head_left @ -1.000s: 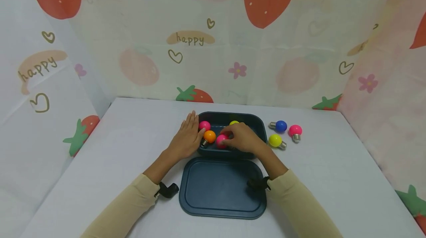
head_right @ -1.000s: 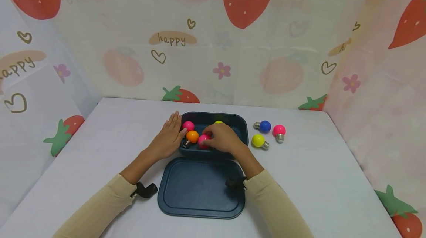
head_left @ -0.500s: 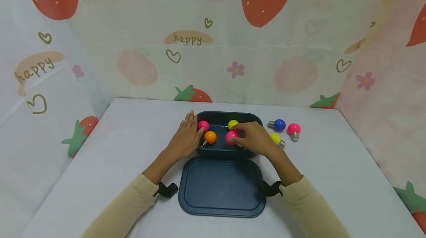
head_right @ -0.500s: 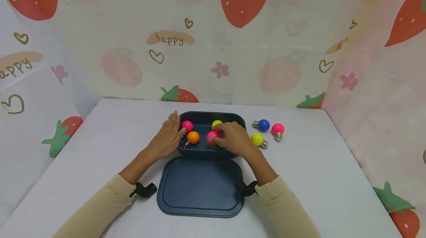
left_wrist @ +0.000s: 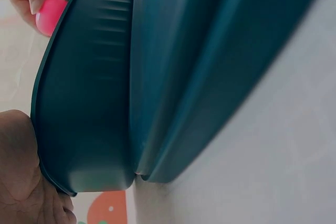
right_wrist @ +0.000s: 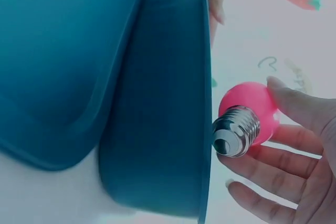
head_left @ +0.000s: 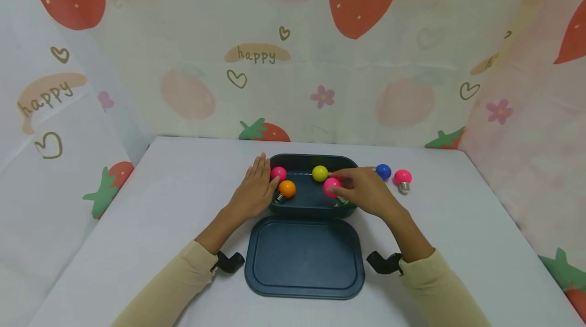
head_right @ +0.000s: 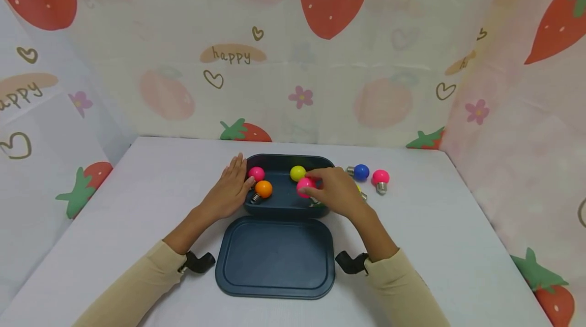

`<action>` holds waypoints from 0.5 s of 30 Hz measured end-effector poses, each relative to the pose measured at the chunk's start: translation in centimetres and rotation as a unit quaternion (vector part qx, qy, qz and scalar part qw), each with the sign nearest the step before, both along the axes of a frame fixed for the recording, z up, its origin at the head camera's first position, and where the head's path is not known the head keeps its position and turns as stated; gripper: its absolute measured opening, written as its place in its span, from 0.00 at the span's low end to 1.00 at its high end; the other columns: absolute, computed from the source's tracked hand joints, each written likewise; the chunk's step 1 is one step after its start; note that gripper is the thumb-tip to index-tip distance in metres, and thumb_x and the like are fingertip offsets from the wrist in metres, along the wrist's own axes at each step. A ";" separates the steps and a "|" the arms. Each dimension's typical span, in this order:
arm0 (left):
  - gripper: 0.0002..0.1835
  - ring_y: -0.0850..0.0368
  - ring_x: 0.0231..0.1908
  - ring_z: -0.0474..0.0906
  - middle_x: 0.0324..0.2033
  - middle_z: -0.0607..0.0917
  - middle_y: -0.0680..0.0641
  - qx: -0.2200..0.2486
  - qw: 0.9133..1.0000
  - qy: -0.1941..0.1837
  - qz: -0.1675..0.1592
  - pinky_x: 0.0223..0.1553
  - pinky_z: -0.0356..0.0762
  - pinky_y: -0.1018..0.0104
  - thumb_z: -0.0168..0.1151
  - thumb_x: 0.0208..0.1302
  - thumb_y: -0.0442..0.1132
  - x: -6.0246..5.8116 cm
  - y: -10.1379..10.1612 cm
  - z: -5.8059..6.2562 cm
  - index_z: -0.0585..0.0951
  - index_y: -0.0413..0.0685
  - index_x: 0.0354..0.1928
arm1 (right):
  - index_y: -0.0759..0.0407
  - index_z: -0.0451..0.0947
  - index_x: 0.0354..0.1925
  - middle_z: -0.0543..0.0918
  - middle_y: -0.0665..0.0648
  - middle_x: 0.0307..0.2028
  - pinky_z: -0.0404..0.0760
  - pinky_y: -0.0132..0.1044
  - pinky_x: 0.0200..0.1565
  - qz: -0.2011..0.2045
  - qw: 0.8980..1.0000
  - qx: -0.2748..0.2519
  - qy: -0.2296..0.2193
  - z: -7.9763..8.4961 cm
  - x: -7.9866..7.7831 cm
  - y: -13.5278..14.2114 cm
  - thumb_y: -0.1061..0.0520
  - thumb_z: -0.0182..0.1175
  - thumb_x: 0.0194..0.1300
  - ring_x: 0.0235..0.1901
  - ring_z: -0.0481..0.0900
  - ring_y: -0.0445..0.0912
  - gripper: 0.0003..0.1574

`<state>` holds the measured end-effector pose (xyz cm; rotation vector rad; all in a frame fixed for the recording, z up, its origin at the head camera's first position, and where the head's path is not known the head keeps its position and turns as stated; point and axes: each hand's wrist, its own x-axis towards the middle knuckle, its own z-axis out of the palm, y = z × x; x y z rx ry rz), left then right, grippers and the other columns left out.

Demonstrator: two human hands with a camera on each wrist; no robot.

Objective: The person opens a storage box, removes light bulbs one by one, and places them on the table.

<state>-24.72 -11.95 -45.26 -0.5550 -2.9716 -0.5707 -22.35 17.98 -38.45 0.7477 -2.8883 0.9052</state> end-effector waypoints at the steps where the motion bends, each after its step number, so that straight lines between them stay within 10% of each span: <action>1: 0.38 0.39 0.79 0.36 0.79 0.43 0.34 0.001 1.000 0.001 0.001 0.76 0.39 0.46 0.34 0.83 0.53 0.0 0.0 0.0 0.46 0.29 0.78 | 0.60 0.83 0.58 0.88 0.56 0.45 0.86 0.37 0.36 0.001 1.000 -0.003 0.002 0.0 0.1 0.3 0.48 0.70 0.66 0.40 0.85 0.49 0.27; 15: 0.38 0.39 0.79 0.37 0.79 0.44 0.34 0.004 1.000 0.003 0.000 0.76 0.41 0.46 0.36 0.82 0.53 -0.1 0.0 -0.1 0.47 0.29 0.78 | 0.64 0.83 0.56 0.87 0.59 0.45 0.87 0.41 0.35 -0.023 0.999 -0.021 0.008 0.2 0.7 3.4 0.53 0.73 0.62 0.43 0.85 0.54 0.26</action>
